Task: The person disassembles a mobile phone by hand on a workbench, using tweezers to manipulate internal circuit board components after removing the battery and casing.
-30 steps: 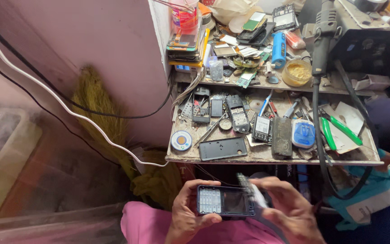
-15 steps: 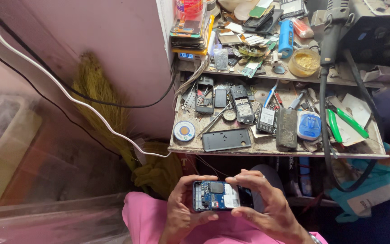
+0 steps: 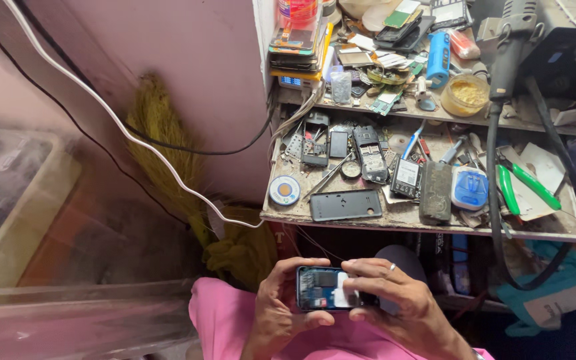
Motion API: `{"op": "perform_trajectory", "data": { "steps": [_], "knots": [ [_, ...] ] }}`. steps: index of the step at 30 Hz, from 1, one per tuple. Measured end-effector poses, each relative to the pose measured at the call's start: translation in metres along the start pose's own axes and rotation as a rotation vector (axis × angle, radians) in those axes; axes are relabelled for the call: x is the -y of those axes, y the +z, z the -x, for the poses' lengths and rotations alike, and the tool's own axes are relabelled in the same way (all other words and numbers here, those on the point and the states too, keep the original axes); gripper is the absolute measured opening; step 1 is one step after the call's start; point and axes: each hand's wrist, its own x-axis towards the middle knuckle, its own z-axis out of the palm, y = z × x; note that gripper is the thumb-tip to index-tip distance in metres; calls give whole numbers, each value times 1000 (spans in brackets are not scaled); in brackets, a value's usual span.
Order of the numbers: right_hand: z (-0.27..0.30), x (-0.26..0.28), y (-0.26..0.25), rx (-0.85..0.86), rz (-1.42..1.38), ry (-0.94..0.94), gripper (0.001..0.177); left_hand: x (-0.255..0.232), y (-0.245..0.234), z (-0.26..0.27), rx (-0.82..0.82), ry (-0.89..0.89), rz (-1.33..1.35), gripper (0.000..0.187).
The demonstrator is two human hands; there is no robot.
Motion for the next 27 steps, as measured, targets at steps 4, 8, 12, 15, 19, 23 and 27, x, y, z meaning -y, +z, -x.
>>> {"op": "perform_trajectory", "data": {
  "steps": [4, 8, 12, 15, 19, 23, 27],
  "knots": [
    [2, 0, 0, 9, 53, -12, 46, -1, -1, 2, -2, 0, -32, 79],
    [1, 0, -2, 16, 82, -7, 51, 0, 0, 0, 7, 8, -11, 80],
    [0, 1, -1, -11, 59, -12, 53, -2, 3, 1, 14, 1, 78, 77],
    [0, -1, -1, -49, 53, -27, 57, -7, 0, 4, 6, -84, 192, 66],
    [1, -1, 1, -110, -14, -17, 75, 0, 1, 6, -102, -204, 308, 56],
    [7, -6, 10, -157, -174, 152, 89, 1, -4, 6, -135, -206, 301, 53],
    [10, -13, 13, -198, -311, 266, 93, 3, -7, 6, -156, -187, 295, 52]
  ]
}}
